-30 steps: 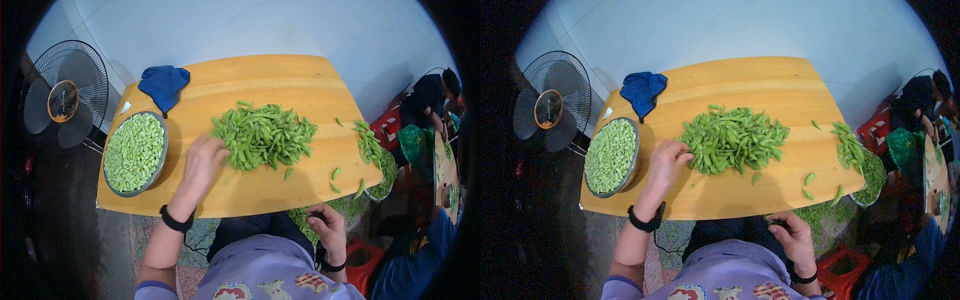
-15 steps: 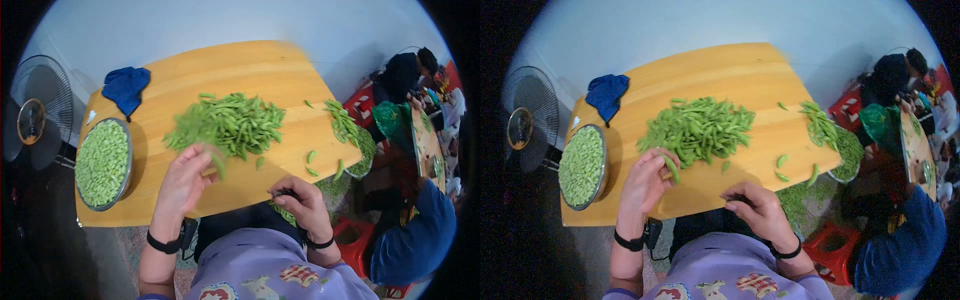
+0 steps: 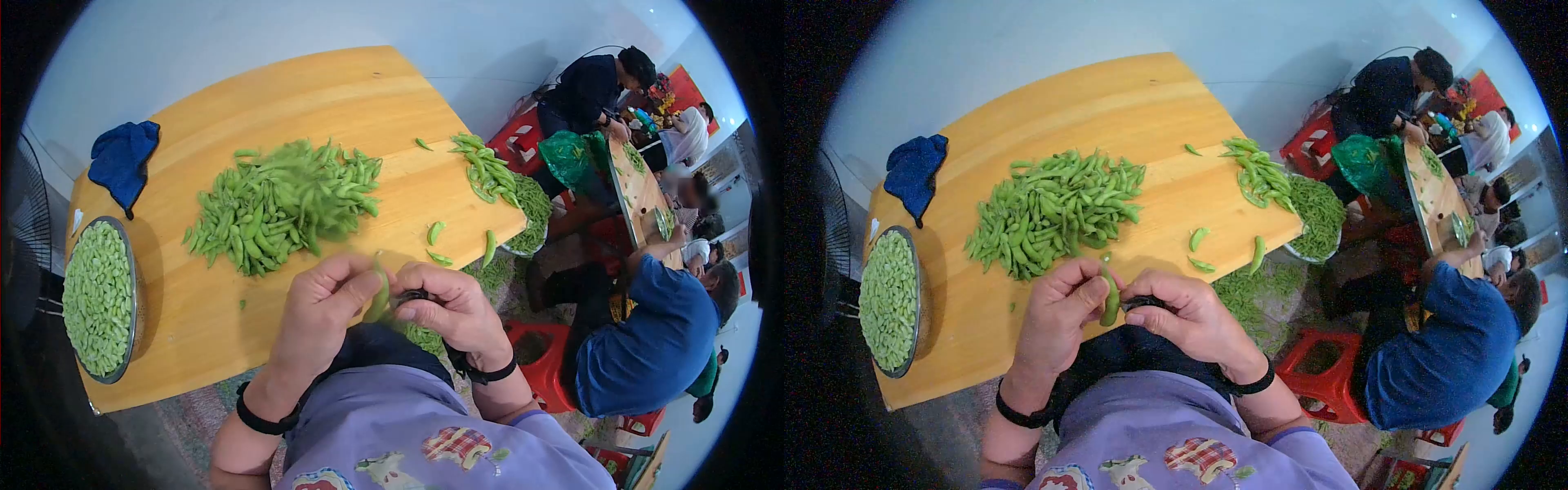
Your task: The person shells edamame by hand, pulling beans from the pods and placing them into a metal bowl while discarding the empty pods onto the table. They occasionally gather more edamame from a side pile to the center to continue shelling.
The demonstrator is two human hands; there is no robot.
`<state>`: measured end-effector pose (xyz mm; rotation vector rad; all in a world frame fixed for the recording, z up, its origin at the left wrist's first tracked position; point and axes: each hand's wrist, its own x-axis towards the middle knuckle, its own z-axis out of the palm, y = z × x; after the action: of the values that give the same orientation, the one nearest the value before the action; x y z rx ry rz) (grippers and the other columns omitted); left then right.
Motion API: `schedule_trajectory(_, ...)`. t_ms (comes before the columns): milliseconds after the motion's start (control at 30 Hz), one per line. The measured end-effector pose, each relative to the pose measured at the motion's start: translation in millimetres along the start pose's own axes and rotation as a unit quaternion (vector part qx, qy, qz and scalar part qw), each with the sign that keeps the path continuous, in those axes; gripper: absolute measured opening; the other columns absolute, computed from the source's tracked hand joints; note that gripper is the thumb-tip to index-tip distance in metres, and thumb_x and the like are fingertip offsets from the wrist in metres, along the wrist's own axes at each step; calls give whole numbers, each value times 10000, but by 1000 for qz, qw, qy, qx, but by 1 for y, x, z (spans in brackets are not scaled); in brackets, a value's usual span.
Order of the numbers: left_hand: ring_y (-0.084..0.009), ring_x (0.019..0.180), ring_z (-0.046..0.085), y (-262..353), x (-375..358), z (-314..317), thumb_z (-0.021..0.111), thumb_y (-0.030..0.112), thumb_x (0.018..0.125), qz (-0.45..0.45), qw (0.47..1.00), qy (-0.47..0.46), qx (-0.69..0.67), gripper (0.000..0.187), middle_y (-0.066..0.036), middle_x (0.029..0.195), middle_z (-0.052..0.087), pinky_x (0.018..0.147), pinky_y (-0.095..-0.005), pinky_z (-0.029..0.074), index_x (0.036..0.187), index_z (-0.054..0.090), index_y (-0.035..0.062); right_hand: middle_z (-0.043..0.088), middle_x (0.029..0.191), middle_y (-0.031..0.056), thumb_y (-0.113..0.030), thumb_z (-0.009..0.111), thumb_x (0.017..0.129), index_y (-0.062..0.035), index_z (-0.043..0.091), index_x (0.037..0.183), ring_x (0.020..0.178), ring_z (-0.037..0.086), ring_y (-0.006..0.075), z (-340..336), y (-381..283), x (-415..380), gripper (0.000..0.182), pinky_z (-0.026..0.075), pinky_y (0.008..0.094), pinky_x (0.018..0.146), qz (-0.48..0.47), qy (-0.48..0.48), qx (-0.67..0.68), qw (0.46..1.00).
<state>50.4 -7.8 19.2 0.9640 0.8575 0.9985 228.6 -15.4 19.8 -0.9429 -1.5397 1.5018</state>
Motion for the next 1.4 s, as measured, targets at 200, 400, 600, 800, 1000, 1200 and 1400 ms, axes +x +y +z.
schedule_trajectory(200, -44, 615, 480, -6, 2, 2, 555, 72, 835, 36, 999, -12, 21, 62, 15, 729, 565, 541, -173, 378, 862, 595, 34, 539, 779, 58, -26, 597, 789, 15, 558, 881, 748, 501, 135, -2, -3, -1, 109, 408, 249, 692, -41, -7, -57, 997)
schedule_trajectory(400, -79, 677, 544, -7, 0, -1, 591, 95, 819, -43, 986, -49, -155, 102, -42, 819, 618, 578, -192, 419, 889, 601, 22, 523, 748, 47, -12, 596, 775, 16, 556, 855, 743, 500, 133, 3, -10, -4, 94, 402, 248, 685, -59, 6, -104, 993)
schedule_trajectory(600, -85, 650, 523, -18, 1, -1, 583, 75, 827, -90, 958, -114, -247, 90, -27, 791, 605, 589, -214, 419, 889, 621, 22, 565, 772, 42, -8, 599, 772, 24, 571, 875, 761, 505, 97, -8, 8, -7, 111, 404, 244, 711, 7, -28, 44, 999)
schedule_trajectory(800, -120, 706, 551, -28, 9, -4, 626, 129, 806, -173, 939, -109, -275, 130, -35, 781, 576, 661, -229, 447, 826, 589, 6, 586, 779, 54, -11, 599, 760, 25, 583, 896, 722, 522, 91, -10, 9, -10, 142, 424, 255, 668, 57, -11, 41, 997)
schedule_trajectory(1000, -45, 619, 448, -26, 2, 15, 650, 91, 773, 83, 987, 25, 134, 126, 14, 657, 512, 550, -214, 383, 751, 552, 16, 551, 673, 143, -17, 615, 705, 5, 595, 779, 640, 559, 304, 8, -12, -16, 80, 434, 350, 565, -62, 109, -309, 943)
schedule_trajectory(1200, -35, 581, 441, -26, 0, 11, 601, 100, 800, 12, 987, -2, 162, 121, 14, 629, 496, 509, -203, 365, 754, 538, 7, 578, 678, 73, -32, 634, 720, 11, 611, 803, 631, 551, 179, 4, 2, -17, 96, 424, 299, 562, 40, 109, -113, 987)
schedule_trajectory(1400, -36, 590, 456, -37, 3, 1, 572, 112, 827, -55, 993, -94, 37, 107, 19, 674, 505, 519, -194, 378, 837, 536, 11, 522, 643, -21, -53, 622, 767, 19, 618, 828, 496, 405, 36, -8, 14, -21, 95, 289, 192, 436, 166, 95, 109, 975)
